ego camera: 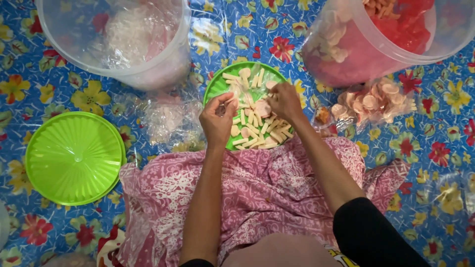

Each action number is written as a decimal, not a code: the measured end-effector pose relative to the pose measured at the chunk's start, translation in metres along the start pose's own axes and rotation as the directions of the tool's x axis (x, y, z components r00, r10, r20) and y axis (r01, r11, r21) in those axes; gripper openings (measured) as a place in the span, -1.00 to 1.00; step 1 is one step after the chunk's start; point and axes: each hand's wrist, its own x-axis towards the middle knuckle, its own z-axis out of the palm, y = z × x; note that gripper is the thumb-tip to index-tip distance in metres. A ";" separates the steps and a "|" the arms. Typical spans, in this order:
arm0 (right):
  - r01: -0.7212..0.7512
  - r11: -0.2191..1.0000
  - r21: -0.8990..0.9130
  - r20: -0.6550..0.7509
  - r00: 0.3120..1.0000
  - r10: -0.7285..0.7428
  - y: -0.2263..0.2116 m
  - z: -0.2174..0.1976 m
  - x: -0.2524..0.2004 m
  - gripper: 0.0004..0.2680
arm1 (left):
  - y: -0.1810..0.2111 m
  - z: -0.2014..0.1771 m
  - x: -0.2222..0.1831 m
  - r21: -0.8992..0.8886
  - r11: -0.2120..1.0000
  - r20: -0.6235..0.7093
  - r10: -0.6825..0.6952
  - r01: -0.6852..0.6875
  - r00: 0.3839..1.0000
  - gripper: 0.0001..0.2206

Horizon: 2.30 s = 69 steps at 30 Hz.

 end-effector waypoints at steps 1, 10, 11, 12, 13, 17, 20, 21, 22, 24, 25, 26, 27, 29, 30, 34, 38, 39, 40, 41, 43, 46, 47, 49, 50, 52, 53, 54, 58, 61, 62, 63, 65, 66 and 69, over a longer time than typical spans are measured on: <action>0.002 1.000 -0.001 0.001 1.000 -0.002 -0.007 -0.008 -0.008 -0.79 | 0.000 0.000 0.000 -0.001 1.000 -0.002 0.000 0.000 1.000 -0.83; 0.135 0.983 -0.128 0.095 0.988 -0.123 -0.030 -0.037 -0.032 -0.58 | 0.002 -0.002 -0.001 0.010 1.000 -0.006 0.003 -0.003 1.000 -0.82; 0.137 0.981 -0.136 0.100 0.987 -0.124 -0.028 -0.033 -0.031 -0.60 | 0.002 -0.002 -0.002 0.007 1.000 0.001 0.001 -0.001 1.000 -0.82; 0.138 0.980 -0.145 0.103 0.987 -0.123 -0.025 -0.030 -0.029 -0.63 | 0.002 -0.002 -0.002 0.004 1.000 0.008 -0.001 0.001 1.000 -0.83; 0.137 0.980 -0.147 0.101 0.987 -0.123 -0.026 -0.031 -0.030 -0.63 | 0.002 -0.002 -0.002 0.002 1.000 0.010 0.000 0.000 1.000 -0.83; 0.210 0.970 -0.124 0.031 0.978 -0.207 -0.030 -0.035 -0.037 -0.68 | 0.003 -0.002 -0.002 -0.013 1.000 -0.005 -0.012 0.012 1.000 -0.82; 0.146 0.989 -0.015 0.028 0.989 -0.145 -0.032 -0.038 -0.037 -0.81 | 0.004 -0.003 -0.002 -0.016 1.000 0.001 -0.016 0.016 1.000 -0.82; 0.039 0.998 0.049 0.057 0.997 -0.042 -0.032 -0.038 -0.036 -0.89 | 0.005 -0.003 -0.002 -0.024 0.999 0.003 -0.023 0.023 1.000 -0.81; 0.038 0.998 0.049 0.057 0.998 -0.041 -0.033 -0.044 -0.036 -0.89 | 0.003 -0.003 -0.002 -0.025 0.999 0.004 -0.023 0.023 1.000 -0.81; -0.042 0.963 0.267 -0.006 0.999 0.045 -0.035 -0.056 -0.035 -0.88 | 0.001 -0.003 -0.002 -0.003 1.000 0.009 -0.010 0.010 1.000 -0.82; -0.042 0.963 0.266 -0.008 0.999 0.046 -0.039 -0.061 -0.038 -0.88 | -0.004 -0.003 -0.001 -0.004 1.000 0.011 -0.009 0.009 1.000 -0.82; -0.079 0.926 0.369 -0.033 0.995 0.098 -0.043 -0.066 -0.041 -0.88 | -0.010 -0.004 0.000 0.053 0.998 0.025 0.012 -0.013 1.000 -0.81; -0.111 0.877 0.468 -0.052 0.987 0.153 -0.047 -0.071 -0.045 -0.88 | -0.015 -0.004 0.001 0.110 0.993 0.041 0.032 -0.036 0.999 -0.81; -0.110 0.843 0.527 -0.061 0.984 0.166 -0.049 -0.077 -0.054 -0.87 | -0.023 -0.005 0.003 0.155 0.986 0.057 0.057 -0.065 0.997 -0.81; -0.109 0.805 0.584 -0.065 0.981 0.180 -0.049 -0.081 -0.059 -0.87 | -0.027 -0.005 0.003 0.201 0.975 0.073 0.078 -0.092 0.994 -0.80; -0.117 0.776 0.620 -0.099 0.969 0.226 -0.030 -0.066 -0.061 -0.87 | -0.026 -0.004 0.001 0.180 0.980 0.073 0.069 -0.081 0.995 -0.80; -0.080 0.853 0.515 -0.139 0.975 0.175 -0.022 -0.058 -0.060 -0.79 | -0.025 -0.007 0.000 0.208 0.974 0.051 0.081 -0.090 0.995 -0.79; -0.039 0.890 0.455 -0.165 0.978 0.127 -0.026 -0.061 -0.060 -0.76 | -0.023 -0.007 0.000 0.188 0.978 0.044 0.082 -0.089 0.996 -0.80; -0.039 0.890 0.455 -0.164 0.978 0.127 -0.032 -0.062 -0.062 -0.76 | -0.022 -0.007 0.000 0.189 0.978 0.044 0.082 -0.088 0.996 -0.80; 0.083 0.937 0.339 -0.262 0.965 0.009 -0.039 -0.063 -0.064 -0.75 | -0.020 -0.006 0.000 0.183 0.979 0.042 0.085 -0.091 0.995 -0.79; 0.192 0.959 0.207 -0.341 0.933 -0.113 -0.046 -0.056 -0.068 -0.72 | -0.016 -0.005 -0.001 0.179 0.980 0.043 0.084 -0.090 0.996 -0.79; 0.270 0.940 0.209 -0.190 0.954 -0.232 -0.055 -0.034 -0.070 -0.85 | -0.012 -0.003 -0.002 0.132 0.989 0.048 0.057 -0.063 0.997 -0.79; 0.329 0.920 0.213 -0.128 0.943 -0.307 -0.060 -0.025 -0.071 -0.87 | -0.014 -0.003 -0.002 0.101 0.994 0.039 0.033 -0.037 0.999 -0.79; 0.389 0.894 0.221 -0.066 0.921 -0.384 -0.074 -0.011 -0.075 -0.89 | -0.018 -0.003 0.000 0.070 0.997 0.027 0.011 -0.012 1.000 -0.80; 0.423 0.893 0.155 -0.023 0.905 -0.424 -0.083 -0.007 -0.080 -0.87 | -0.020 -0.004 0.002 0.076 0.997 0.032 0.008 -0.010 0.999 -0.79; 0.458 0.884 0.092 0.023 0.887 -0.462 -0.097 0.004 -0.088 -0.84 | -0.021 -0.004 0.003 0.084 0.996 0.035 0.004 -0.007 0.999 -0.79; 0.462 0.887 0.010 0.020 0.886 -0.462 -0.101 0.011 -0.090 -0.77 | -0.021 -0.004 0.002 0.094 0.996 0.050 -0.005 0.000 0.999 -0.79; 0.462 0.884 -0.069 0.017 0.886 -0.462 -0.106 0.017 -0.094 -0.71 | -0.021 -0.004 0.002 0.106 0.994 0.065 -0.016 0.009 0.998 -0.79; 0.476 0.872 -0.111 -0.014 0.877 -0.481 -0.107 0.035 -0.096 -0.75 | -0.020 -0.005 0.002 0.052 0.998 0.072 -0.041 0.037 0.997 -0.78; 0.473 0.867 -0.160 -0.042 0.874 -0.484 -0.099 0.046 -0.095 -0.78 | -0.021 -0.005 0.003 0.074 0.997 0.085 -0.026 0.020 0.996 -0.78; 0.433 0.899 -0.069 -0.052 0.898 -0.436 -0.092 0.052 -0.096 -0.77 | -0.019 -0.005 0.003 0.088 0.996 0.086 -0.021 0.013 0.996 -0.78; 0.388 0.921 0.023 -0.057 0.920 -0.387 -0.086 0.059 -0.096 -0.76 | -0.018 -0.005 0.003 0.101 0.995 0.086 -0.016 0.007 0.996 -0.78; 0.384 0.896 0.222 -0.082 0.923 -0.375 -0.095 0.021 -0.105 -0.79 | -0.022 -0.007 0.003 0.148 0.989 0.078 0.003 -0.014 0.997 -0.78; 0.371 0.834 0.409 -0.105 0.927 -0.361 -0.098 0.002 -0.109 -0.81 | -0.024 -0.008 0.004 0.193 0.981 0.071 0.023 -0.036 0.997 -0.78; 0.203 0.854 0.479 -0.107 0.979 -0.172 -0.088 -0.030 -0.137 -0.80 | -0.023 -0.007 0.004 0.152 0.987 0.070 0.033 -0.044 0.997 -0.78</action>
